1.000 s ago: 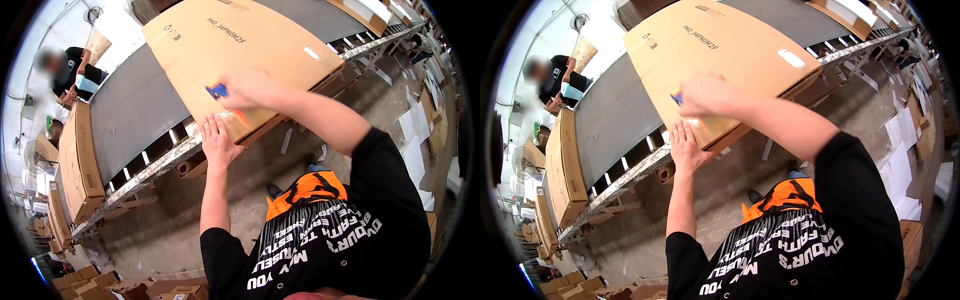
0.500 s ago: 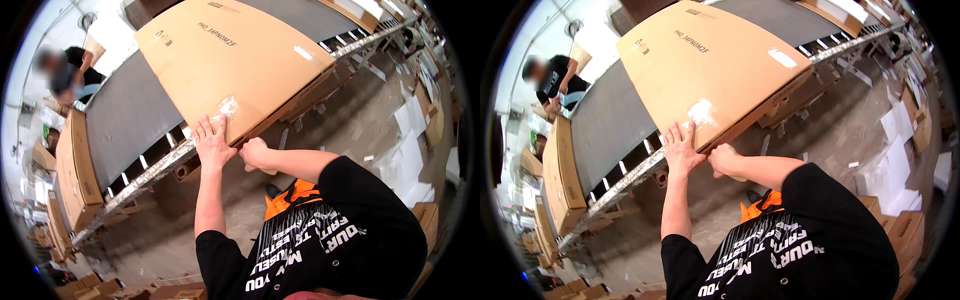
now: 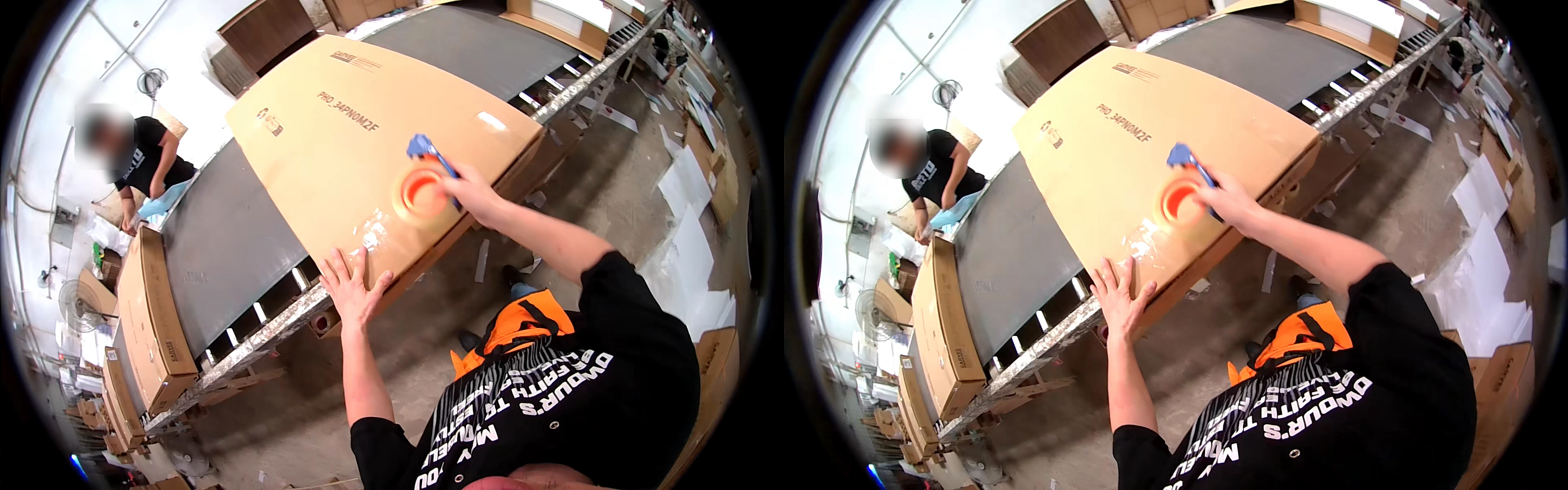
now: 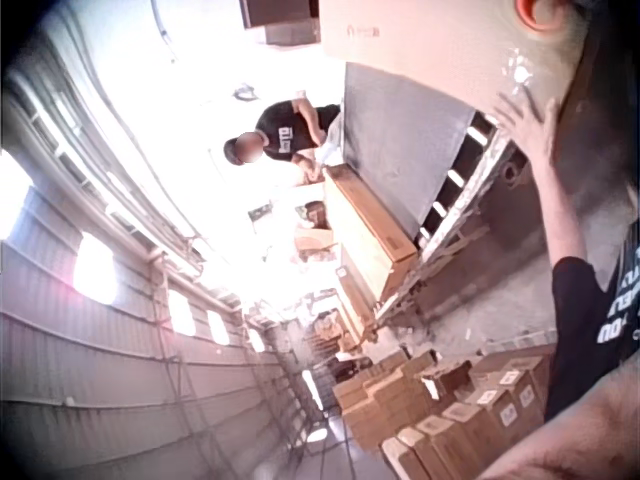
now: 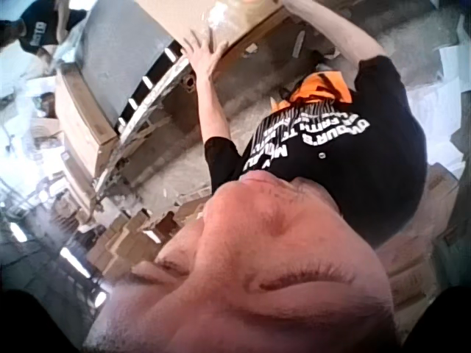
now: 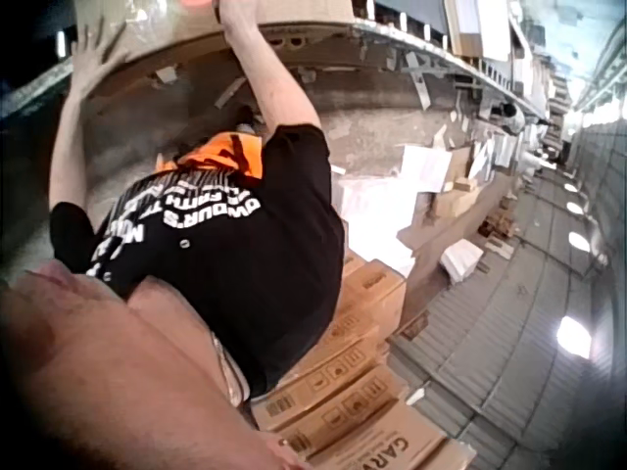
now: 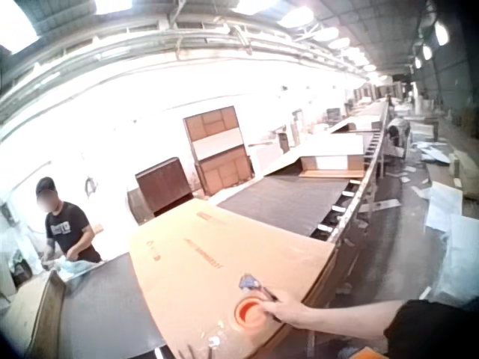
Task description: The person packs furniture components into cardboard boxes by placing foam protective layers, closing the box flaps, and securing the edges using a hand-held tape dispenser. The person repeats this process for multiple boxes on a conveyor line, ensuring each is sealed with tape.
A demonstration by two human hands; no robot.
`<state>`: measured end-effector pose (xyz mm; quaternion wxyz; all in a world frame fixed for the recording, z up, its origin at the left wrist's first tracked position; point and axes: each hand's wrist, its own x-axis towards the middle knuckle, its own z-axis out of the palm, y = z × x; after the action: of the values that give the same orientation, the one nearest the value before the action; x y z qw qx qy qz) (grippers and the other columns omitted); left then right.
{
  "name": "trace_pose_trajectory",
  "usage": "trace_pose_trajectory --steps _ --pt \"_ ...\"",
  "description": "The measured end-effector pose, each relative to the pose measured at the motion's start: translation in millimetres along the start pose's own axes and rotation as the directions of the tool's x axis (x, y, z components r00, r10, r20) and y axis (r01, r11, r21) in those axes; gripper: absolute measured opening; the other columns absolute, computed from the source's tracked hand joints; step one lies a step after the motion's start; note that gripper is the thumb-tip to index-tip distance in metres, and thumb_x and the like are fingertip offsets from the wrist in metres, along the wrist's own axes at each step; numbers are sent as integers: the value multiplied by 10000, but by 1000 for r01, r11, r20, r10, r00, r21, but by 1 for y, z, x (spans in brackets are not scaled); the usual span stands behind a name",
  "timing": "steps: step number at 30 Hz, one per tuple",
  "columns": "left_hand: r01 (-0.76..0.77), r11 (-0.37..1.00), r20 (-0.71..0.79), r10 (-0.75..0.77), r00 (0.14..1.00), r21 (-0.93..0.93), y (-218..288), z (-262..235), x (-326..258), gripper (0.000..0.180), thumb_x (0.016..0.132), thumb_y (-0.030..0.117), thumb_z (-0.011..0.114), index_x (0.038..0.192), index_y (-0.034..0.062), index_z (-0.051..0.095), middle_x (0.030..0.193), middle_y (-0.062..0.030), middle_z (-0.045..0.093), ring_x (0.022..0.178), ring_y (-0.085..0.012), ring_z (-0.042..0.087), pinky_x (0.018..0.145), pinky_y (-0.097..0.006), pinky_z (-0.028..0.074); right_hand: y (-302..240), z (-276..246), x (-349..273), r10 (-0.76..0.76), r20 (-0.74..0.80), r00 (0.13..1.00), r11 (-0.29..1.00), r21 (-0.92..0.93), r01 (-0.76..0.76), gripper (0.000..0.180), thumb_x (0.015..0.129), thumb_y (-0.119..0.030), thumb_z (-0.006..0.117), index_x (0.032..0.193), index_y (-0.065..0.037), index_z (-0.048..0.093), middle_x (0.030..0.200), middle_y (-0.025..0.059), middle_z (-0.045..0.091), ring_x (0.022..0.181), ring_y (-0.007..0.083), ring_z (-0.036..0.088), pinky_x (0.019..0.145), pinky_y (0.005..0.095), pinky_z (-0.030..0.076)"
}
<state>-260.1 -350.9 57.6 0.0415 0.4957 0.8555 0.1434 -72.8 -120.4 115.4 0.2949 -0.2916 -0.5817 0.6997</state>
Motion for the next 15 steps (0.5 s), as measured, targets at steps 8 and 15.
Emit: trace_pose_trajectory --steps 8,15 --pt "144 987 -12 -143 990 74 3 -2 1 532 878 541 537 1375 358 486 1575 -160 119 1440 -417 40 1163 -516 71 -13 83 206 -170 -210 963 787 -617 4 803 805 -403 570 1438 5 289 1384 279 384 1266 425 401 1078 468 320" --pt "249 99 125 -656 744 -963 -44 13 0 851 965 387 491 1501 67 -88 1530 -167 168 1377 -285 265 1134 -422 242 41 -101 34 -564 -40 825 345 -919 191 557 738 -296 650 1205 0 590 1337 224 479 1297 414 367 1081 571 225"
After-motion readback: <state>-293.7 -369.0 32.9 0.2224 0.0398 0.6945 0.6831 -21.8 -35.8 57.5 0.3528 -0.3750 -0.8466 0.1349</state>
